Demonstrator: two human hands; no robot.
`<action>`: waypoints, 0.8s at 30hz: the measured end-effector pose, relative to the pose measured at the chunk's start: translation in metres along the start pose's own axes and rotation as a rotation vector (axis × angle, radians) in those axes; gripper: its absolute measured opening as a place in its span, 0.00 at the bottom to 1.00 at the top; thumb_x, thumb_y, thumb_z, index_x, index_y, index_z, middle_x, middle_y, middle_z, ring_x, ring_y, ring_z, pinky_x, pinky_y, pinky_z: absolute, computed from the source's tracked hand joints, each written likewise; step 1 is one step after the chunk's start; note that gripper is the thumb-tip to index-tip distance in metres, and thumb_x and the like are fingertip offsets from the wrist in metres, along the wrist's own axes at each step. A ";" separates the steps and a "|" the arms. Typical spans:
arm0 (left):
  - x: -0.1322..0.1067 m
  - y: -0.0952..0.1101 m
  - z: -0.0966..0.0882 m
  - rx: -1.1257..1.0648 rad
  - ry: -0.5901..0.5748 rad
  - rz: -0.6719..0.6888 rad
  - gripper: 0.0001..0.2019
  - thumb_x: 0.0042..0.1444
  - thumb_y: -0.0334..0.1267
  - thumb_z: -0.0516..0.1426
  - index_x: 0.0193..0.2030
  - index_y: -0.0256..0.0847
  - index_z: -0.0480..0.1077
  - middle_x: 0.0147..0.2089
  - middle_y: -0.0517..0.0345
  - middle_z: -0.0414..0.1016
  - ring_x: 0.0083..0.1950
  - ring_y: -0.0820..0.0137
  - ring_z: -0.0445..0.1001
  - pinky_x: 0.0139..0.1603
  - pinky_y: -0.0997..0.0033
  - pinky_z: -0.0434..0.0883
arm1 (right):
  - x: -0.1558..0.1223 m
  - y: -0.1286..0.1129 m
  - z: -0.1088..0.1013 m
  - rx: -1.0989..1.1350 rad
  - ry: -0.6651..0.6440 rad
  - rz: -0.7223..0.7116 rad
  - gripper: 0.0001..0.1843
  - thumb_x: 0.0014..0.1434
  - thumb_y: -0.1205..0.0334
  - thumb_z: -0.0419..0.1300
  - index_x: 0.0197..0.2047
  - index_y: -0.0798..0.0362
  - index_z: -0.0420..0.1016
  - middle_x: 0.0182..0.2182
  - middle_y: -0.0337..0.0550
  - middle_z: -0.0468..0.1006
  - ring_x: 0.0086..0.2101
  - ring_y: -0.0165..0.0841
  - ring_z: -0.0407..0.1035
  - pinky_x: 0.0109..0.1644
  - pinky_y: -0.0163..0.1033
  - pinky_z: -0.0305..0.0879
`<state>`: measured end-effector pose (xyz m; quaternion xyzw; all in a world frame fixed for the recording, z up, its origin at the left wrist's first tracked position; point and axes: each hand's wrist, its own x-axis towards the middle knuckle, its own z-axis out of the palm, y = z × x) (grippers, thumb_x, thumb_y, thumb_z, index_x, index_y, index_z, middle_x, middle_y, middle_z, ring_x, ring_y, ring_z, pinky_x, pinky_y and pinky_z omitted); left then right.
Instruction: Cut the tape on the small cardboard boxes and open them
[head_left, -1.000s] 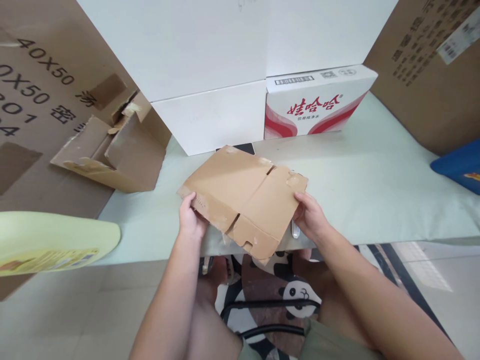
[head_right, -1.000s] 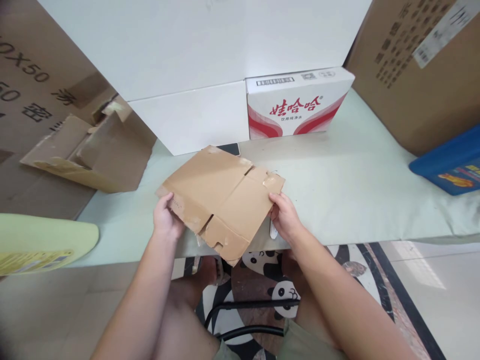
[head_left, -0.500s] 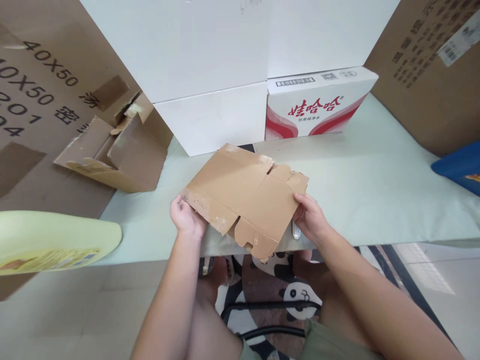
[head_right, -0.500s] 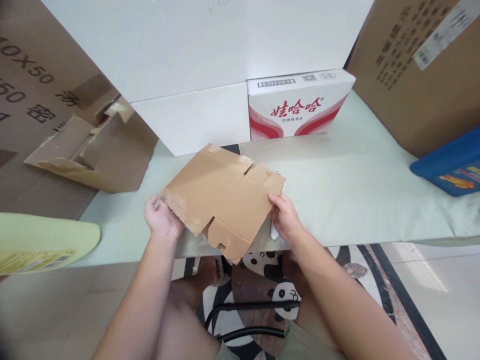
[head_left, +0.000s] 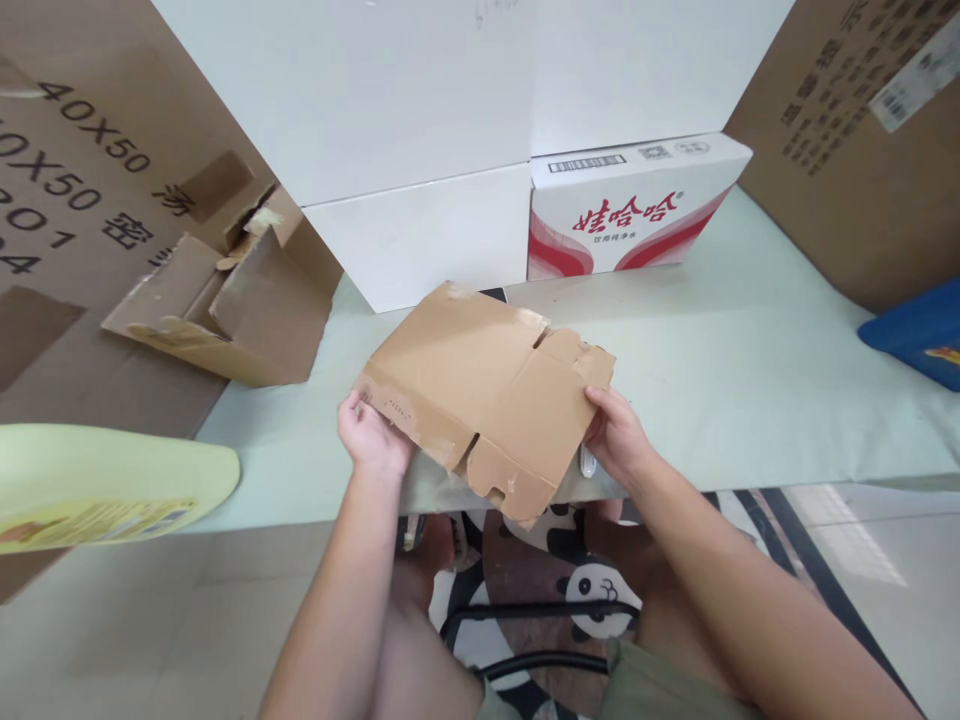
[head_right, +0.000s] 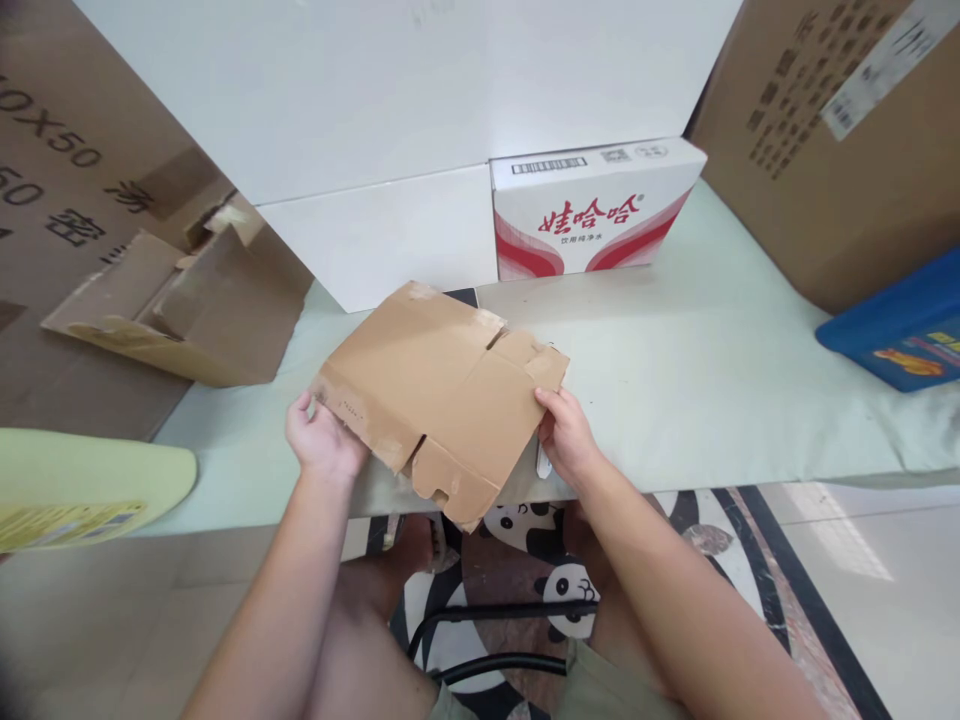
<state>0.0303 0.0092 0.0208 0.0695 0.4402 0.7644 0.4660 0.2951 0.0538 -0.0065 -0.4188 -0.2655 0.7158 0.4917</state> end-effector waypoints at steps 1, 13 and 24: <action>0.000 0.000 -0.001 -0.002 -0.004 -0.001 0.23 0.58 0.50 0.47 0.48 0.40 0.76 0.48 0.48 0.80 0.50 0.59 0.79 0.56 0.59 0.72 | 0.000 0.000 0.000 0.001 0.002 0.000 0.18 0.45 0.53 0.70 0.40 0.49 0.77 0.40 0.42 0.85 0.44 0.45 0.78 0.48 0.48 0.74; 0.006 -0.004 -0.005 0.014 0.141 0.013 0.18 0.55 0.48 0.52 0.43 0.41 0.77 0.45 0.50 0.81 0.52 0.57 0.78 0.52 0.62 0.74 | -0.001 0.000 0.001 -0.019 -0.004 0.012 0.18 0.45 0.53 0.69 0.40 0.48 0.77 0.38 0.41 0.85 0.43 0.45 0.78 0.47 0.48 0.73; 0.007 -0.004 -0.005 0.008 0.152 0.027 0.17 0.55 0.49 0.52 0.40 0.41 0.76 0.42 0.51 0.82 0.49 0.58 0.79 0.49 0.63 0.75 | -0.001 -0.001 0.002 -0.005 0.014 0.018 0.16 0.45 0.55 0.69 0.39 0.49 0.78 0.38 0.41 0.85 0.43 0.44 0.77 0.47 0.47 0.73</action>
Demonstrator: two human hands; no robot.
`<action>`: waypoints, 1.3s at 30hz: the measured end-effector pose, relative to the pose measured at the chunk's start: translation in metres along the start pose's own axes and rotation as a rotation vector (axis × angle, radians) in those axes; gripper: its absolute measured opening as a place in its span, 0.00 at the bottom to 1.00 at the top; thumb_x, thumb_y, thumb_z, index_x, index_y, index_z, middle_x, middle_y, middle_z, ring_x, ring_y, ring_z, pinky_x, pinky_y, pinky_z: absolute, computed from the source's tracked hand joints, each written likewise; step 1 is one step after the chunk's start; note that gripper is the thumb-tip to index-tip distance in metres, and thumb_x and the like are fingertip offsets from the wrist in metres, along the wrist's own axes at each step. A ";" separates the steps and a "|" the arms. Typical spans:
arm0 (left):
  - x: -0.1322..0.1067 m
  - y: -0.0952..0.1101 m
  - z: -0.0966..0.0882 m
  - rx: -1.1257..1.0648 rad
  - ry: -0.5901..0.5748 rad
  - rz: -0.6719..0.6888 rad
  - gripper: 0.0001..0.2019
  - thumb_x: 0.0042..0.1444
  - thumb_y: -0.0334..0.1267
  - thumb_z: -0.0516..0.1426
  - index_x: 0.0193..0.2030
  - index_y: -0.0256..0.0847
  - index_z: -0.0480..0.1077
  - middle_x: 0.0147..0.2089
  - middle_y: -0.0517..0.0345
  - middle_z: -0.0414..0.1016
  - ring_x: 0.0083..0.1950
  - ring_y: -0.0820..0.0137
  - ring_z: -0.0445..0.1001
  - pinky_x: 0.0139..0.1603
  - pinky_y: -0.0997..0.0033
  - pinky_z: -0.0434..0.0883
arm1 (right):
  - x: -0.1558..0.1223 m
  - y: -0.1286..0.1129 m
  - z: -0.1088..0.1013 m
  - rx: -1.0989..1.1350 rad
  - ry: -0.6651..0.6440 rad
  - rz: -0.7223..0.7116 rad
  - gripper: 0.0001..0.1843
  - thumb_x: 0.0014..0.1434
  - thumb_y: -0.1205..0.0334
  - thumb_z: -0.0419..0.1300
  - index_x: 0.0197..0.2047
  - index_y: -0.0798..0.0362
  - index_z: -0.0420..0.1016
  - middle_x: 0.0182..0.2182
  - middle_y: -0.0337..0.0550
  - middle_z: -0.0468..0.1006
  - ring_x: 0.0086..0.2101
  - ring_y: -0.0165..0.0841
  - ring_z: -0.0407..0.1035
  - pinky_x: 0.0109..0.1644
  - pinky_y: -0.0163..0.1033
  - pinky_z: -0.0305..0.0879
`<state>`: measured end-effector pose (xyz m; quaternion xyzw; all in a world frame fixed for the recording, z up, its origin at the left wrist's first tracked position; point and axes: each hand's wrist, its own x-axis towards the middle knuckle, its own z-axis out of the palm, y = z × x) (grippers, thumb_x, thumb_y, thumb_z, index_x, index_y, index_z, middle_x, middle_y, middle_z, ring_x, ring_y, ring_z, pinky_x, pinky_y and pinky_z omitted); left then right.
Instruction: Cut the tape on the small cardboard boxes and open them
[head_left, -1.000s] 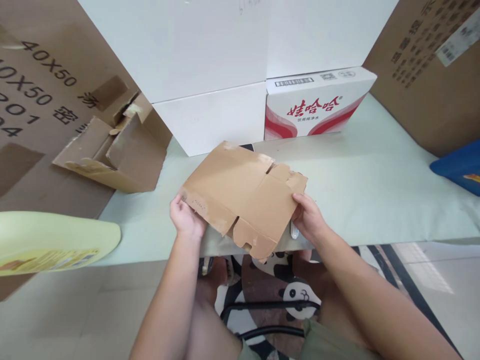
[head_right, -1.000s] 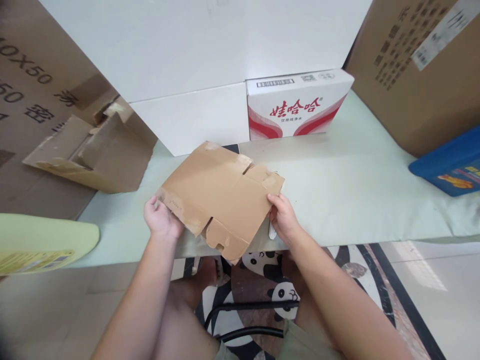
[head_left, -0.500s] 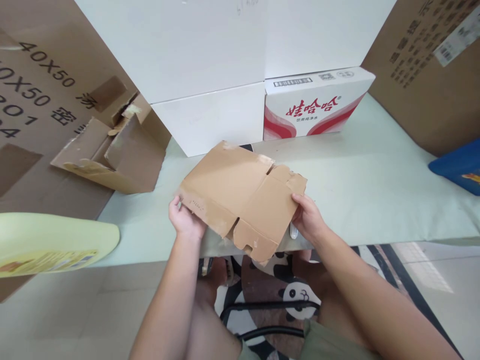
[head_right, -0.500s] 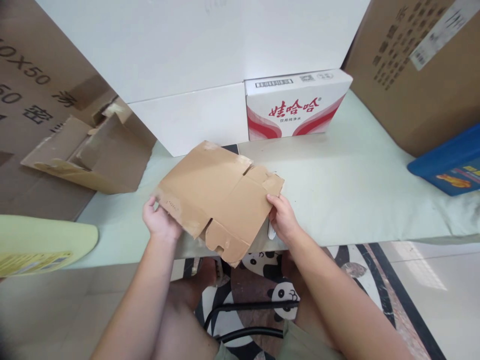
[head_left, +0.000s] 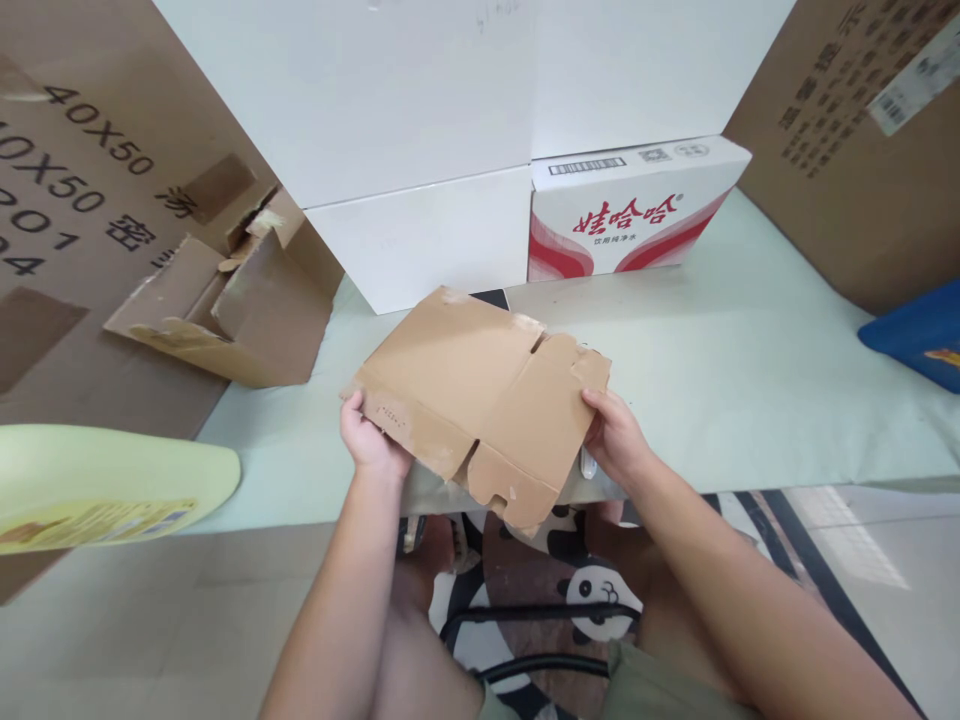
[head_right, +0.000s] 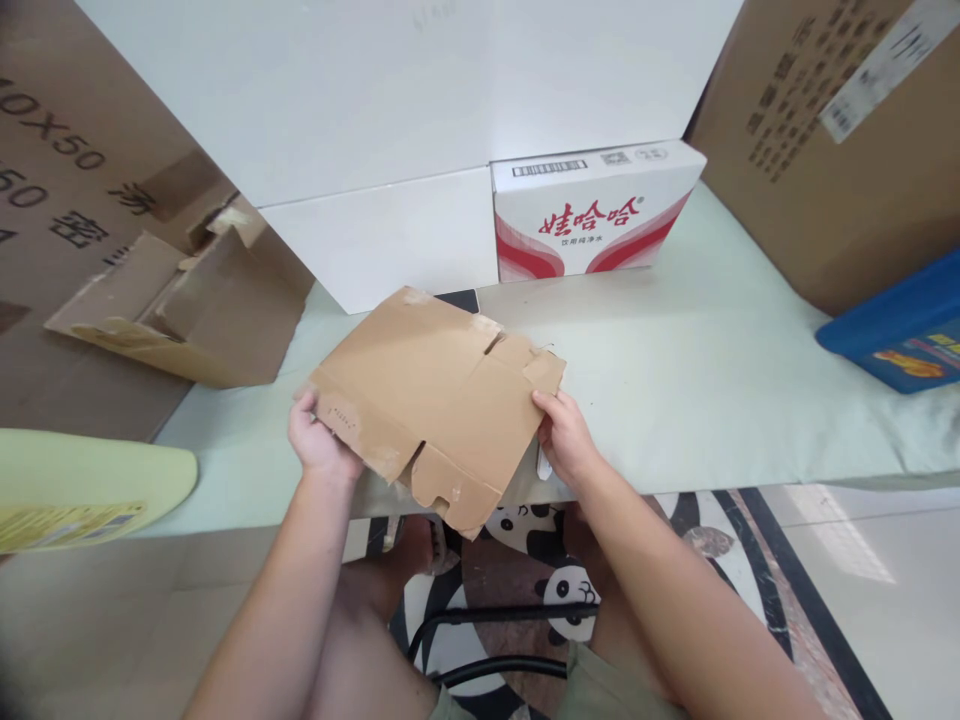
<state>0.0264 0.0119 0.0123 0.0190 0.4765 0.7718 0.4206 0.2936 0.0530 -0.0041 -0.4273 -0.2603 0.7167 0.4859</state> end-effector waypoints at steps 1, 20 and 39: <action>0.001 0.000 -0.001 0.007 -0.006 0.003 0.17 0.54 0.49 0.52 0.41 0.41 0.76 0.42 0.51 0.82 0.50 0.58 0.78 0.49 0.63 0.75 | 0.000 0.000 0.000 -0.002 -0.002 -0.001 0.16 0.45 0.55 0.69 0.39 0.49 0.78 0.38 0.41 0.85 0.43 0.44 0.77 0.47 0.48 0.73; -0.005 0.002 0.003 -0.017 -0.011 -0.010 0.17 0.56 0.48 0.52 0.40 0.41 0.77 0.40 0.51 0.82 0.49 0.59 0.79 0.52 0.63 0.74 | 0.000 0.000 0.001 0.008 0.008 0.015 0.16 0.43 0.55 0.70 0.36 0.49 0.78 0.35 0.39 0.84 0.39 0.43 0.77 0.45 0.47 0.73; -0.007 0.003 0.009 -0.063 0.058 -0.040 0.18 0.57 0.46 0.50 0.40 0.38 0.77 0.39 0.52 0.81 0.39 0.62 0.78 0.46 0.64 0.73 | 0.001 0.002 0.002 -0.045 -0.017 0.004 0.20 0.43 0.52 0.69 0.39 0.49 0.75 0.38 0.43 0.85 0.44 0.47 0.77 0.50 0.51 0.72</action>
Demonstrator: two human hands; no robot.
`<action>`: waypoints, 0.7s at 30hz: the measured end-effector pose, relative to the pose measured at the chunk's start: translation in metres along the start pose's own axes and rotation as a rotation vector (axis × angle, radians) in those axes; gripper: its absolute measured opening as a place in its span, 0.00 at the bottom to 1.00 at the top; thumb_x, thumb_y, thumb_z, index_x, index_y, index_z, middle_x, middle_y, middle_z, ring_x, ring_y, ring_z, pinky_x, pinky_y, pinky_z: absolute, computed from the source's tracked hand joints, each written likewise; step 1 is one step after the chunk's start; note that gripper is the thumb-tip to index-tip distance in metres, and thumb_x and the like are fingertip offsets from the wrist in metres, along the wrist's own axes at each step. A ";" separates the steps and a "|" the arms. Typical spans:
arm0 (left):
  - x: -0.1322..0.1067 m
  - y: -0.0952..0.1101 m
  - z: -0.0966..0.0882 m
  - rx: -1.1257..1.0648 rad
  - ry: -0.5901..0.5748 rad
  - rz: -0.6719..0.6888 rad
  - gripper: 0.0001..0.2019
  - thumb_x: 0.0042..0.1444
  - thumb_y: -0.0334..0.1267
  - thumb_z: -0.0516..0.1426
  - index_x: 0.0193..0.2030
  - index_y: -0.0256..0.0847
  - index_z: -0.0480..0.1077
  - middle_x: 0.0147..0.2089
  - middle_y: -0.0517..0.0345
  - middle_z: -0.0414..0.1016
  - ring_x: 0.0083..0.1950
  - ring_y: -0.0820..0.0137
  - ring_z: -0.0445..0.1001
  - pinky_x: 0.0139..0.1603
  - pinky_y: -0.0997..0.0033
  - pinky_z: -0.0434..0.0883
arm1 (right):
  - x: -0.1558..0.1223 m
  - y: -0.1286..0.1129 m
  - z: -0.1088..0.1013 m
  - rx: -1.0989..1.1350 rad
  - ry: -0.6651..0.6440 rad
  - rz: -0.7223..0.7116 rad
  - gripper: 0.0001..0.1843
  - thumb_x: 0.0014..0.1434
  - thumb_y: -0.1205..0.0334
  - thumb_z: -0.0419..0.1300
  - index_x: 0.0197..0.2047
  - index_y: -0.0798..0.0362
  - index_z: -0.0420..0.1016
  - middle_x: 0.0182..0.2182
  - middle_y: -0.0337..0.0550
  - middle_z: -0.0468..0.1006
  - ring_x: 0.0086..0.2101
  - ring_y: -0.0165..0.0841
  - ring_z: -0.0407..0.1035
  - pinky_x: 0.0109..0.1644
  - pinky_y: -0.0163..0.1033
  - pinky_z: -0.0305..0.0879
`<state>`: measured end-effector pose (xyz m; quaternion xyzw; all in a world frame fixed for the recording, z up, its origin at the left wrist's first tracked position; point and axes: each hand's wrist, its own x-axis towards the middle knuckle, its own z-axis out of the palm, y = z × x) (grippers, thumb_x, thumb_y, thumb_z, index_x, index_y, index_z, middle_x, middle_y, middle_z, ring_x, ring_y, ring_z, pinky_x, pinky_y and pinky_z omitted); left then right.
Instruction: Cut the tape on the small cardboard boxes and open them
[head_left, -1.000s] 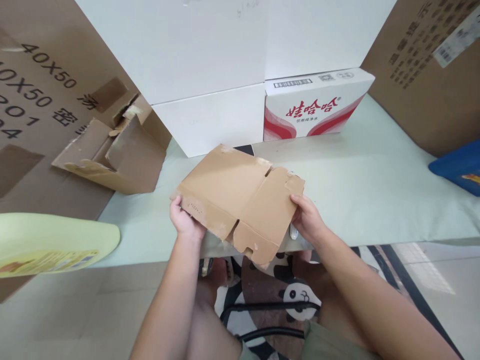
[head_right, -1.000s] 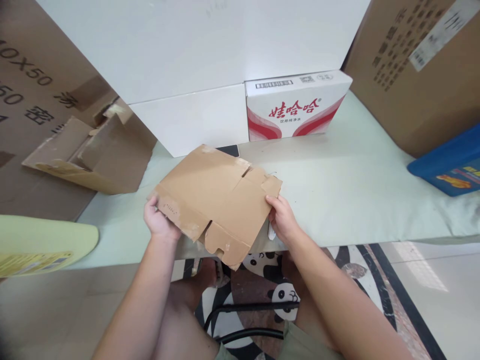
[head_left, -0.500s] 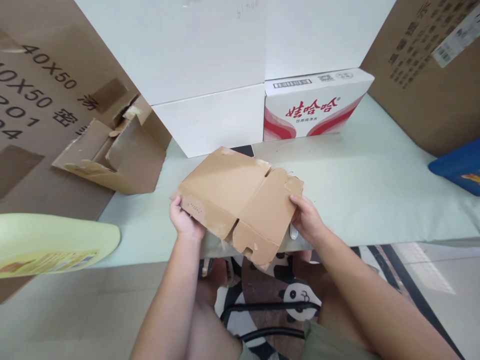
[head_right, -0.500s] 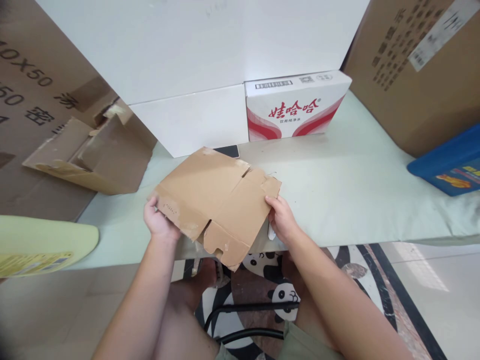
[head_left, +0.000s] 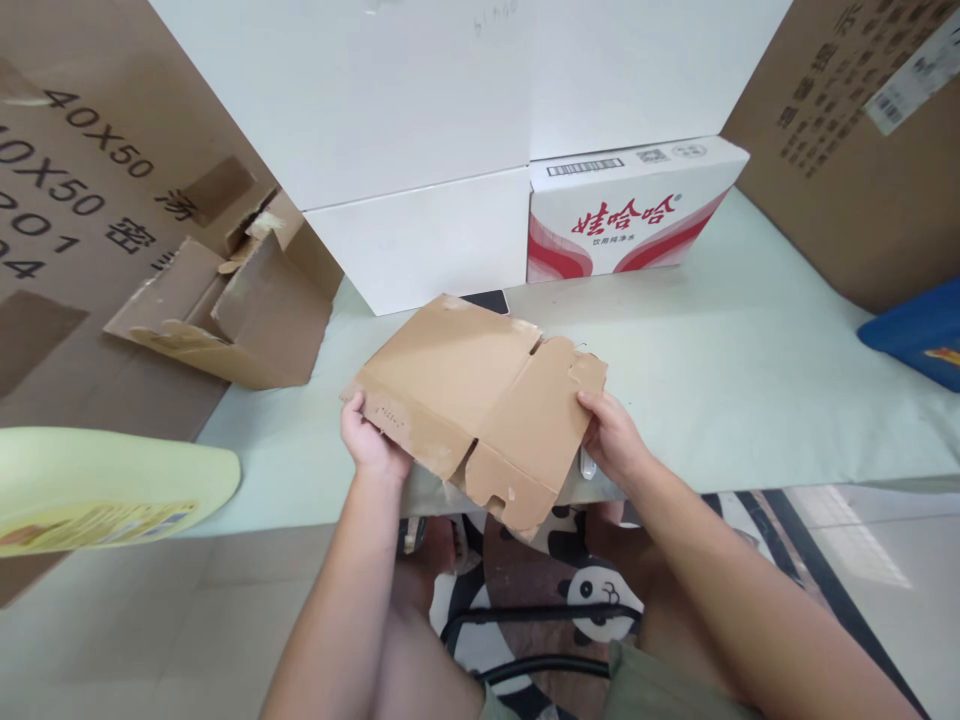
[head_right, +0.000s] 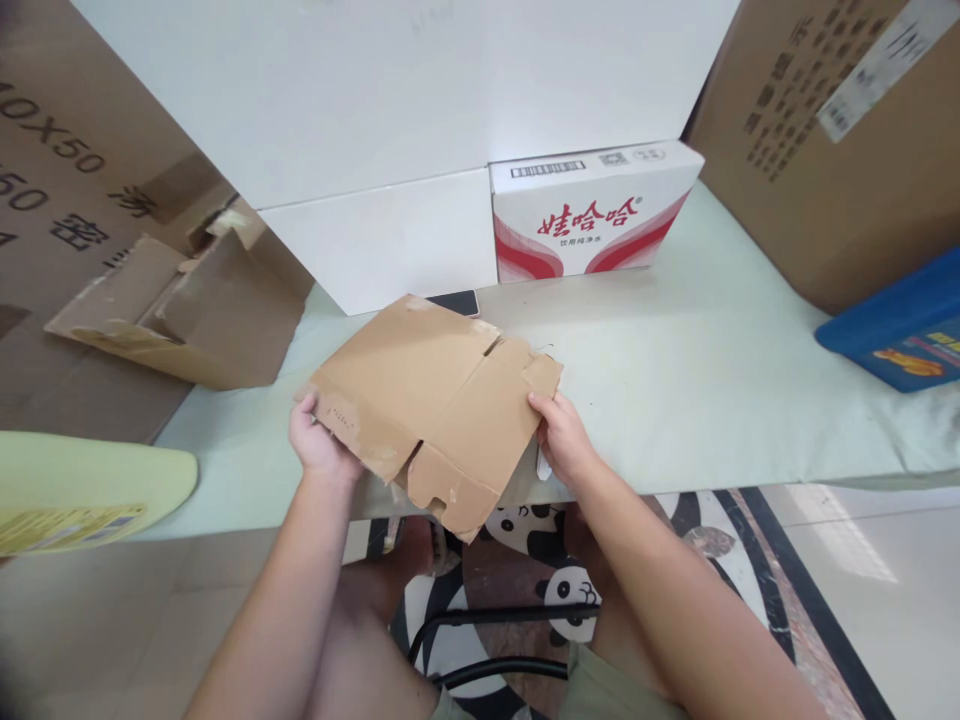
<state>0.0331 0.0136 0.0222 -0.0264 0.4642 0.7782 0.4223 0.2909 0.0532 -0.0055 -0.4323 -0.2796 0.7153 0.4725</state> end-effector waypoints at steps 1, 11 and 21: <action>0.000 0.000 0.000 0.000 0.004 0.004 0.18 0.57 0.46 0.50 0.40 0.38 0.77 0.38 0.52 0.80 0.39 0.62 0.77 0.45 0.64 0.73 | 0.000 0.000 0.000 -0.001 -0.001 0.000 0.20 0.43 0.52 0.69 0.39 0.49 0.75 0.39 0.43 0.85 0.44 0.47 0.77 0.50 0.51 0.72; 0.001 -0.002 -0.001 0.013 0.010 0.004 0.17 0.57 0.45 0.50 0.38 0.38 0.77 0.36 0.53 0.81 0.36 0.64 0.78 0.38 0.67 0.73 | 0.000 0.001 0.000 -0.034 0.000 -0.001 0.20 0.43 0.51 0.69 0.40 0.49 0.75 0.39 0.44 0.84 0.44 0.48 0.77 0.52 0.53 0.71; 0.003 -0.002 -0.002 0.050 0.017 -0.007 0.15 0.56 0.43 0.51 0.37 0.38 0.77 0.35 0.53 0.80 0.34 0.63 0.78 0.46 0.63 0.75 | 0.001 0.007 -0.004 -0.084 -0.038 -0.034 0.21 0.47 0.48 0.67 0.42 0.49 0.75 0.44 0.44 0.84 0.48 0.48 0.76 0.56 0.54 0.70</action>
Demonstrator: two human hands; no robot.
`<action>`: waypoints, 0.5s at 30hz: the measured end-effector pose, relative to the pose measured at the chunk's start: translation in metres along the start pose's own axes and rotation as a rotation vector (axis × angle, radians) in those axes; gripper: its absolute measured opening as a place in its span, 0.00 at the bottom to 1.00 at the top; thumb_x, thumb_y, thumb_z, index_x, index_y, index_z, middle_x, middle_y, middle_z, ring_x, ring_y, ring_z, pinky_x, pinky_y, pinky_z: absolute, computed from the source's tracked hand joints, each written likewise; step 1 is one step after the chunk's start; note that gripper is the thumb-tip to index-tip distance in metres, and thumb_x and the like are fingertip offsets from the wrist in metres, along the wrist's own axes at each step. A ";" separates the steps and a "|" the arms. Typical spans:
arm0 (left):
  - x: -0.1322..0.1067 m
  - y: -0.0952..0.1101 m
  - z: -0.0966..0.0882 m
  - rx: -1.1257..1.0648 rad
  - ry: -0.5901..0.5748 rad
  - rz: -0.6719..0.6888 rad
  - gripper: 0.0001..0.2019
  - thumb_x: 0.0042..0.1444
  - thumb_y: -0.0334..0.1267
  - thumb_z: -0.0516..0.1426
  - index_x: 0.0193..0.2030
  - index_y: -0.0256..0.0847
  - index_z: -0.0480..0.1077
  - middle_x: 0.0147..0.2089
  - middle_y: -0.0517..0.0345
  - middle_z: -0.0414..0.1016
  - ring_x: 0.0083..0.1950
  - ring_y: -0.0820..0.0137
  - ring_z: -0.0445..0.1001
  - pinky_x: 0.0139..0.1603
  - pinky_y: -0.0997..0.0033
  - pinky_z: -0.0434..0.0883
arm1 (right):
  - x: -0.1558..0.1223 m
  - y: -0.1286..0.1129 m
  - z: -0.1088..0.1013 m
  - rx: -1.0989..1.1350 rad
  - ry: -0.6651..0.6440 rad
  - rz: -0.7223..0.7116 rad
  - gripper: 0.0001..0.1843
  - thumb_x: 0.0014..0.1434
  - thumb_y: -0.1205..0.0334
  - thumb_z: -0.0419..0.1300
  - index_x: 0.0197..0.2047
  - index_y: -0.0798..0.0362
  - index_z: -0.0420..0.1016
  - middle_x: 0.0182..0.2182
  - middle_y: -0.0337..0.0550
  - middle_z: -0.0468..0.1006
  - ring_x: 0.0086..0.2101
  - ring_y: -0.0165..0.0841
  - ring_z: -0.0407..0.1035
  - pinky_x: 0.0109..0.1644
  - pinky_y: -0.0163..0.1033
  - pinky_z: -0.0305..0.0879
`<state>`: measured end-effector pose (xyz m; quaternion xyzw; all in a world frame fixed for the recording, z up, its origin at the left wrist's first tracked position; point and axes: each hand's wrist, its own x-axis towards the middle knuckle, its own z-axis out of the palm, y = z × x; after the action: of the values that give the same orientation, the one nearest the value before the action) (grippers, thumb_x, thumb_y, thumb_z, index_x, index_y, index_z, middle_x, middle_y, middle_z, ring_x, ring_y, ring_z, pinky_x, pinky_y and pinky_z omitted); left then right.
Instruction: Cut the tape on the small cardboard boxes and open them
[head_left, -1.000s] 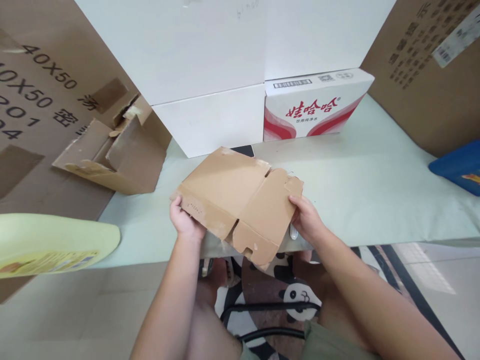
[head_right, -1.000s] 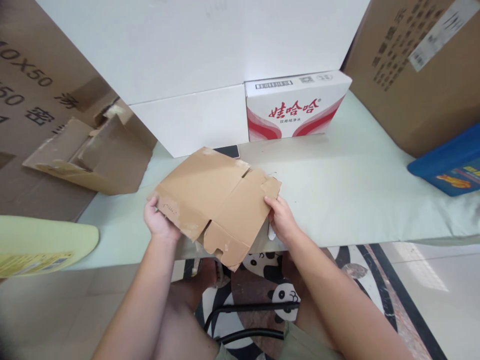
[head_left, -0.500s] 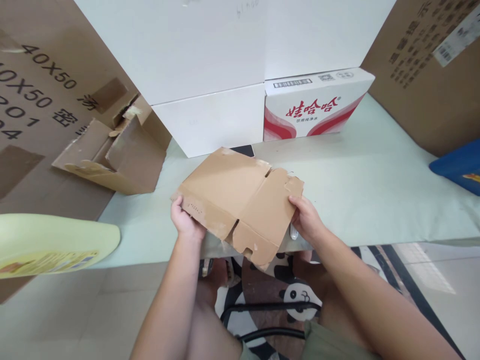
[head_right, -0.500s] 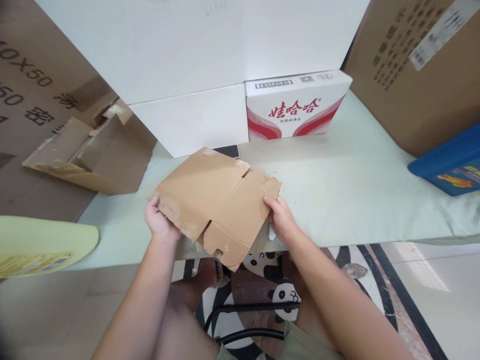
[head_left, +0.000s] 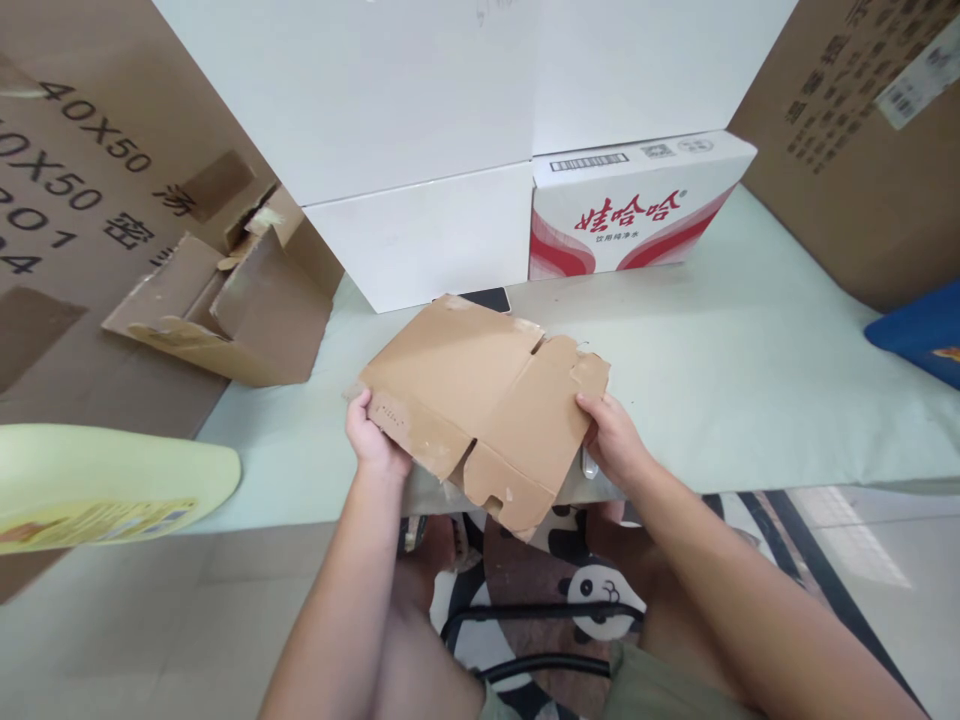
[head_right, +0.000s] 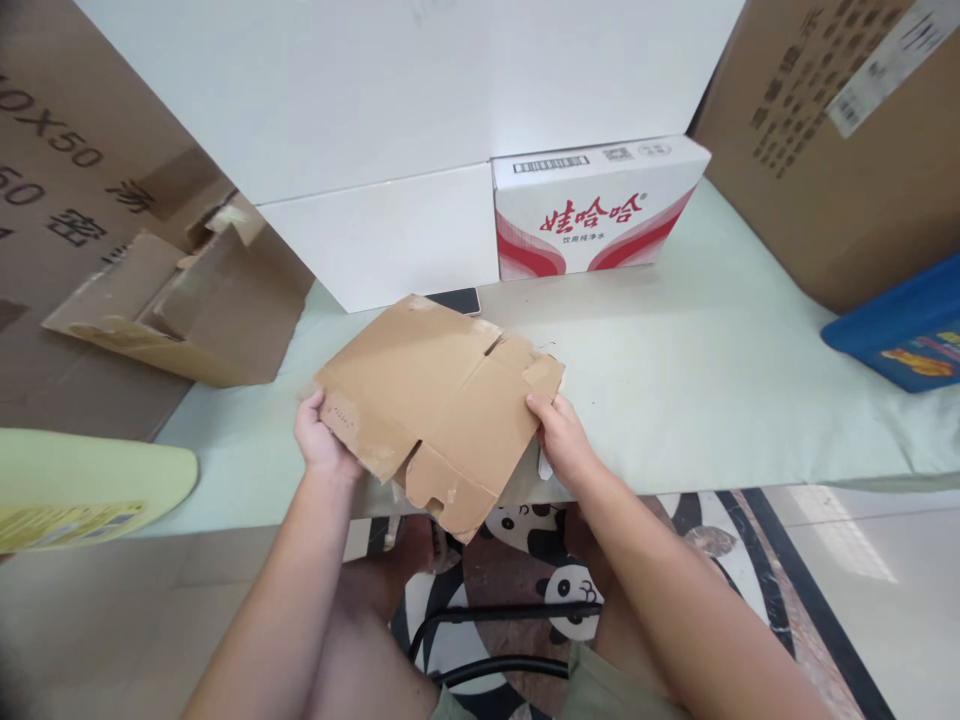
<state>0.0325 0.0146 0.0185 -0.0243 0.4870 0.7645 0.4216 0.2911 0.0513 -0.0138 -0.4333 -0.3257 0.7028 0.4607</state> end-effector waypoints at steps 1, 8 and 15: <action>0.000 0.000 0.000 -0.001 0.000 0.002 0.15 0.56 0.43 0.51 0.37 0.38 0.77 0.35 0.53 0.80 0.34 0.64 0.78 0.46 0.63 0.75 | 0.000 0.001 0.000 -0.008 -0.005 -0.003 0.21 0.47 0.48 0.67 0.43 0.48 0.75 0.44 0.44 0.84 0.48 0.48 0.76 0.56 0.54 0.70; 0.001 0.000 -0.001 0.006 -0.008 0.006 0.15 0.56 0.43 0.51 0.37 0.38 0.76 0.34 0.54 0.80 0.35 0.64 0.78 0.44 0.64 0.76 | 0.001 0.004 -0.001 -0.023 -0.004 0.002 0.22 0.48 0.48 0.66 0.45 0.49 0.76 0.45 0.45 0.84 0.49 0.48 0.76 0.55 0.53 0.71; 0.003 -0.001 -0.002 0.019 0.000 0.005 0.14 0.54 0.43 0.53 0.37 0.38 0.76 0.34 0.53 0.79 0.34 0.63 0.78 0.44 0.64 0.75 | 0.000 0.004 -0.001 -0.041 -0.007 -0.010 0.22 0.49 0.47 0.66 0.46 0.49 0.76 0.45 0.44 0.84 0.49 0.48 0.76 0.54 0.53 0.71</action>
<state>0.0303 0.0147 0.0154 -0.0188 0.4942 0.7610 0.4199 0.2911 0.0503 -0.0175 -0.4385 -0.3439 0.6953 0.4540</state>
